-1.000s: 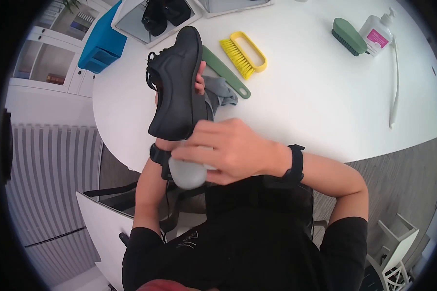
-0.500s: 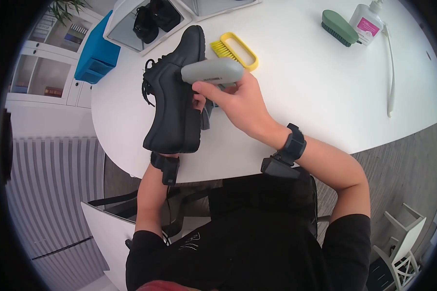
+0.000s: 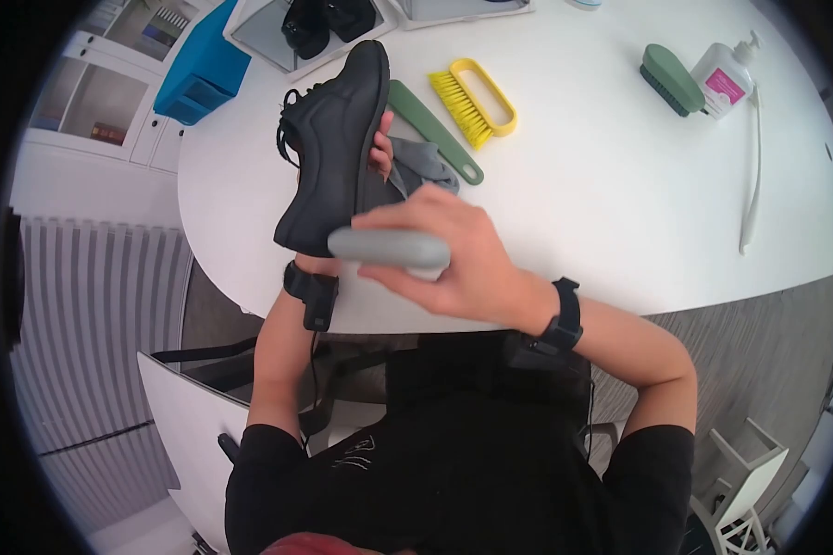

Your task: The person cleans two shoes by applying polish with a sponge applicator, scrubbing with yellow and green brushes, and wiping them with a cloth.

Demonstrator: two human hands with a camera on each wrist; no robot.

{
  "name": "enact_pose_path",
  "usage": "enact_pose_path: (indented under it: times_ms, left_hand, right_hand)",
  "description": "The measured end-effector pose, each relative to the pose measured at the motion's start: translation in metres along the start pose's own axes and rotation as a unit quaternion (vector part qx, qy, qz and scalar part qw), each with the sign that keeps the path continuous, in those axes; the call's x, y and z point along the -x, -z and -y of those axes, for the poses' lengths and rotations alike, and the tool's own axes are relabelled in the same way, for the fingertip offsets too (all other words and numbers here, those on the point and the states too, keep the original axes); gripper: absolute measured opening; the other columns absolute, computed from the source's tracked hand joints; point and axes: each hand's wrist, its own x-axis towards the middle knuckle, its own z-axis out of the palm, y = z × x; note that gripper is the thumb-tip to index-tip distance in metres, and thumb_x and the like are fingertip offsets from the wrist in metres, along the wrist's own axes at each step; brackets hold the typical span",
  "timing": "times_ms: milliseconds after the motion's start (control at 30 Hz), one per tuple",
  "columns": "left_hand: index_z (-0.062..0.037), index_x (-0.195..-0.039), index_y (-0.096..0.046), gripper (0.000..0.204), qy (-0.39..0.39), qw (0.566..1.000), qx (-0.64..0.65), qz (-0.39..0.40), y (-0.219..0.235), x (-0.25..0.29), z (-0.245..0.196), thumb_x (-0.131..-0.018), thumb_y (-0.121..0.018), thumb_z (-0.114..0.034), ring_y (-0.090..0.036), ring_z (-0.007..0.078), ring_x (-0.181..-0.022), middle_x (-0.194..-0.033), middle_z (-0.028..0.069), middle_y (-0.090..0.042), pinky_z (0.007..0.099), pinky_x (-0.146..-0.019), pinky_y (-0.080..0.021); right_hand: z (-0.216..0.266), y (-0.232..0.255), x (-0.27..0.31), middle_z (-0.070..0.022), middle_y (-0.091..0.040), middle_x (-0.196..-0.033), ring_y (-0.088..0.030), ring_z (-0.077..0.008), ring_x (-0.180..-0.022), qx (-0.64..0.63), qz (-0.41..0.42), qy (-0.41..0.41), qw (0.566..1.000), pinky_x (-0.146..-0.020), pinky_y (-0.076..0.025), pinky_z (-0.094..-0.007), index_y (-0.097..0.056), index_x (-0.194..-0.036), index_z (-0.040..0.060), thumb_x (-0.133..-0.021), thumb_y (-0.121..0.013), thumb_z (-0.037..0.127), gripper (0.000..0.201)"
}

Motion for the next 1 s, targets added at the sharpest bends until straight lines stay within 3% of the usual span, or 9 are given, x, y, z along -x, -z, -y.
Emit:
enact_pose_path:
  times_ms: [100, 233, 300, 367, 500, 700, 800, 867, 1000]
  left_hand:
    - [0.0066, -0.162, -0.03, 0.082, -0.073, 0.989, -0.132, 0.011, 0.003, -0.007, -0.004, -0.107, -0.048, -0.051, -0.057, 0.0347, -0.133, -0.157, 0.0284, -0.045, 0.0434, -0.117, -0.047]
    - [0.0061, -0.161, -0.034, 0.08, -0.075, 0.989, -0.129, 0.015, -0.004, -0.003, 0.0, -0.108, -0.04, -0.054, -0.054, 0.0398, -0.14, -0.153, 0.0287, -0.051, 0.0515, -0.122, -0.041]
    - [0.0038, -0.163, -0.033, 0.08, -0.058, 0.987, -0.147, 0.004, -0.01, -0.001, -0.001, -0.109, -0.04, -0.055, -0.052, 0.0391, -0.142, -0.158, 0.0293, -0.045, 0.0517, -0.124, -0.038]
    - [0.0015, -0.164, -0.031, 0.079, -0.036, 0.985, -0.168, -0.003, -0.019, 0.0, -0.003, -0.11, -0.04, -0.056, -0.05, 0.0384, -0.145, -0.162, 0.0299, -0.04, 0.0519, -0.125, -0.036]
    - [-0.0006, -0.163, -0.034, 0.075, -0.08, 0.946, -0.288, -0.123, -0.032, 0.0, 0.013, -0.112, -0.039, -0.055, -0.05, 0.0329, -0.145, -0.16, 0.0232, -0.045, 0.0485, -0.123, -0.039]
    - [0.0001, -0.16, -0.038, 0.08, -0.085, 0.876, -0.446, -0.165, -0.052, 0.005, 0.032, -0.111, -0.04, -0.063, -0.051, 0.0266, -0.145, -0.158, 0.0178, -0.05, 0.0429, -0.118, -0.044]
    - [0.0021, -0.159, -0.038, 0.084, -0.084, 0.873, -0.454, -0.16, -0.058, 0.009, 0.038, -0.11, -0.038, -0.066, -0.053, 0.0252, -0.142, -0.157, 0.0176, -0.051, 0.0398, -0.117, -0.046]
    - [0.0029, -0.159, -0.038, 0.085, -0.085, 0.879, -0.446, -0.148, -0.059, 0.011, 0.04, -0.11, -0.038, -0.066, -0.055, 0.0247, -0.141, -0.156, 0.0178, -0.051, 0.038, -0.116, -0.047]
    - [0.0043, -0.158, -0.04, 0.085, -0.088, 0.88, -0.446, -0.142, -0.052, 0.01, 0.038, -0.11, -0.036, -0.066, -0.058, 0.0239, -0.137, -0.155, 0.0178, -0.052, 0.0351, -0.115, -0.049]
  right_hand:
    - [0.01, -0.01, 0.014, -0.0019, -0.076, -0.106, -0.066, -0.0237, -0.086, 0.032, 0.063, 0.048, 0.996, -0.066, -0.057, -0.0323, -0.076, -0.122, 0.0111, -0.076, -0.088, 0.013, 0.048]
    - [0.021, 0.0, 0.012, -0.0036, -0.078, -0.107, -0.069, -0.0218, -0.087, 0.106, 0.146, 0.129, 0.975, -0.068, -0.057, -0.0317, -0.075, -0.121, 0.0081, -0.068, -0.092, 0.012, 0.055]
    - [0.024, 0.012, 0.006, -0.0038, -0.078, -0.109, -0.069, -0.0231, -0.086, 0.113, 0.043, 0.1, 0.988, -0.069, -0.057, -0.0323, -0.074, -0.121, 0.0079, -0.069, -0.086, 0.009, 0.053]
    - [0.023, 0.03, -0.001, -0.0087, -0.078, -0.111, -0.07, -0.0234, -0.085, 0.124, 0.041, 0.102, 0.986, -0.071, -0.056, -0.0313, -0.072, -0.119, 0.0032, -0.073, -0.086, 0.004, 0.048]
    - [0.023, 0.05, -0.007, -0.0124, -0.077, -0.111, -0.069, -0.0136, -0.084, 0.021, -0.119, -0.011, 0.993, -0.072, -0.053, -0.0273, -0.07, -0.121, -0.0027, -0.085, -0.083, 0.002, 0.038]
    - [0.027, 0.055, -0.041, -0.0084, -0.078, -0.109, -0.069, -0.0089, -0.079, 0.146, -0.164, -0.015, 0.975, -0.06, -0.047, -0.0218, -0.071, -0.121, -0.0019, -0.085, -0.088, 0.011, 0.041]
    - [0.027, 0.055, -0.046, -0.0102, -0.078, -0.113, -0.071, -0.0126, -0.091, 0.212, -0.13, -0.075, 0.966, -0.073, -0.052, -0.0243, -0.073, -0.118, -0.0013, -0.089, -0.086, 0.013, 0.035]
    - [0.021, 0.051, -0.051, -0.0043, -0.08, -0.099, -0.069, -0.0082, -0.079, 0.265, -0.123, -0.046, 0.955, -0.059, -0.045, -0.0214, -0.076, -0.112, 0.0014, -0.088, -0.088, 0.016, 0.03]
    - [0.012, 0.046, -0.054, -0.005, -0.073, -0.086, -0.062, -0.014, -0.063, 0.295, -0.122, -0.032, 0.947, -0.054, -0.044, -0.0249, -0.076, -0.104, 0.0032, -0.084, -0.09, 0.02, 0.03]
